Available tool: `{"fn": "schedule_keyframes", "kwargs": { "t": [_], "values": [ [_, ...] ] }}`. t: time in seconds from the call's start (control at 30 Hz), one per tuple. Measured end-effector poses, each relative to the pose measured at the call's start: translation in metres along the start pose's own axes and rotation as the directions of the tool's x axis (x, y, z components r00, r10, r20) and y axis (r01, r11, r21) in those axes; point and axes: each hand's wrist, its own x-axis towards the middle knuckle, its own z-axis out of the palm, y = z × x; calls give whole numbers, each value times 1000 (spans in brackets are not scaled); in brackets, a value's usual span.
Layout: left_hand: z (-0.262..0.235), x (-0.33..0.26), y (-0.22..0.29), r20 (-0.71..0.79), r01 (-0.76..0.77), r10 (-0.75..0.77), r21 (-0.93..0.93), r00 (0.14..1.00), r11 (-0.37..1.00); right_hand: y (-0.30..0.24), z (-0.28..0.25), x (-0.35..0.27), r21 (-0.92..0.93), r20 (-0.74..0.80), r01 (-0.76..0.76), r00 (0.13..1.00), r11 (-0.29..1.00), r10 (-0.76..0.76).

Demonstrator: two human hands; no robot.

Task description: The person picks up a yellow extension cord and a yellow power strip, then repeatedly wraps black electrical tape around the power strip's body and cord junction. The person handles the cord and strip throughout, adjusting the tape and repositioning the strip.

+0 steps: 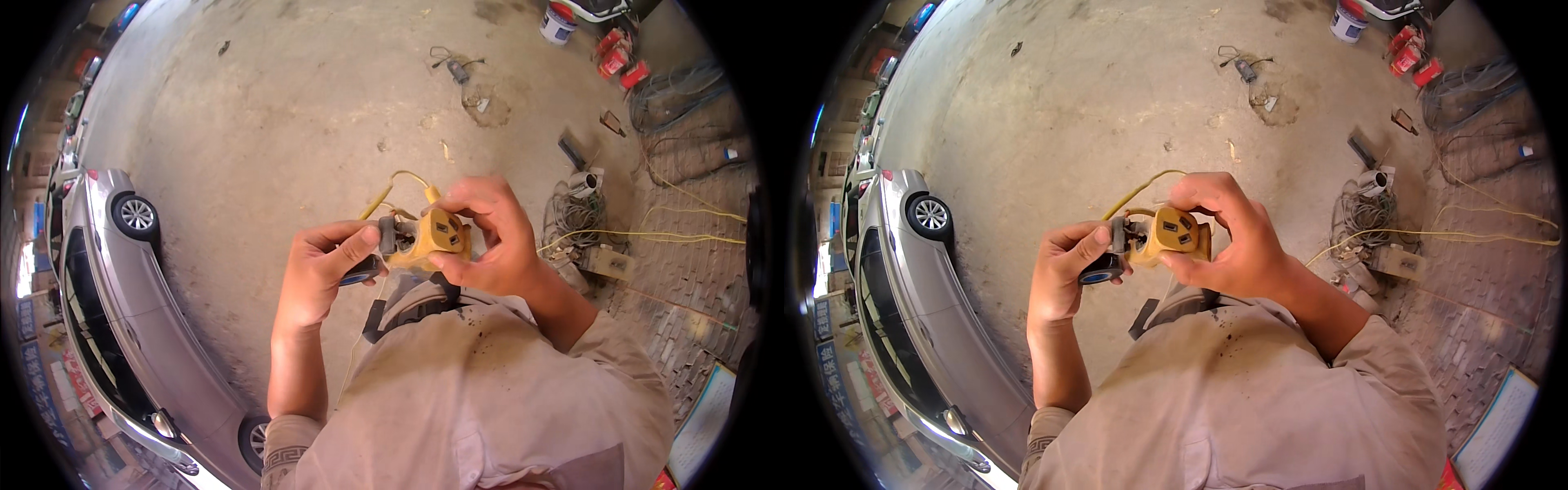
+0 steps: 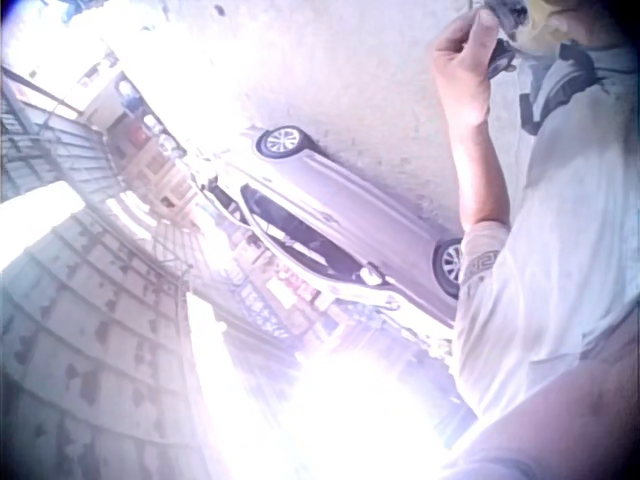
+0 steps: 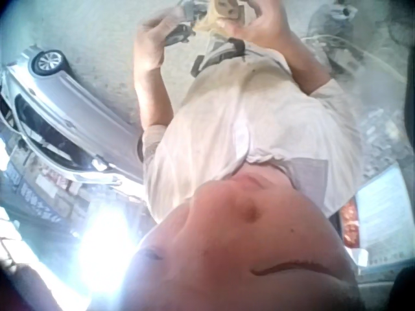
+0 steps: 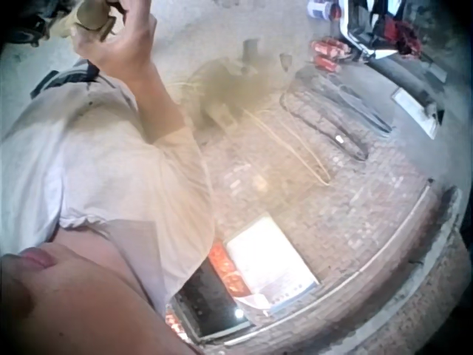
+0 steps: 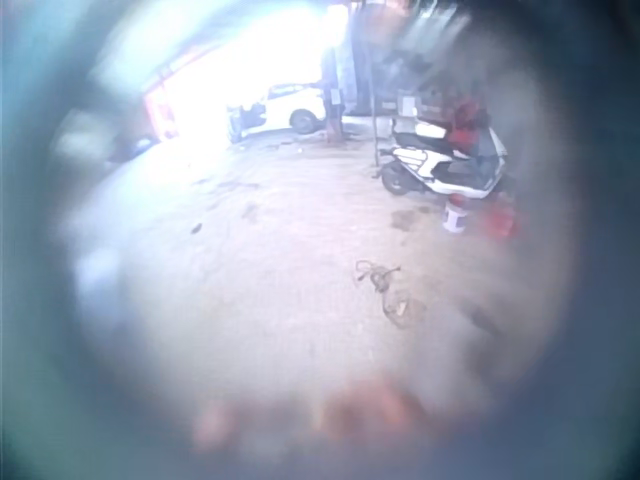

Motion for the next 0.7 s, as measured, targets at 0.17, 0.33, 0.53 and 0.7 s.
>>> {"fn": "schedule_keyframes", "kwargs": {
  "t": [0.17,0.33,0.53,0.7],
  "values": [
    [11,-5,2,-46,-57,61,76,997,995,3,3,-7,-16,-50,61,997,998,-62],
    [15,-9,-8,-161,-60,98,229,982,972,2,4,-9,-150,-34,71,996,986,-77],
    [25,-11,-20,-266,-77,146,256,953,964,3,13,-2,-311,12,269,960,912,-279],
    [37,-14,-46,-359,-212,246,131,900,968,-2,22,-3,-366,-2,362,921,858,-389]
  ]
}}
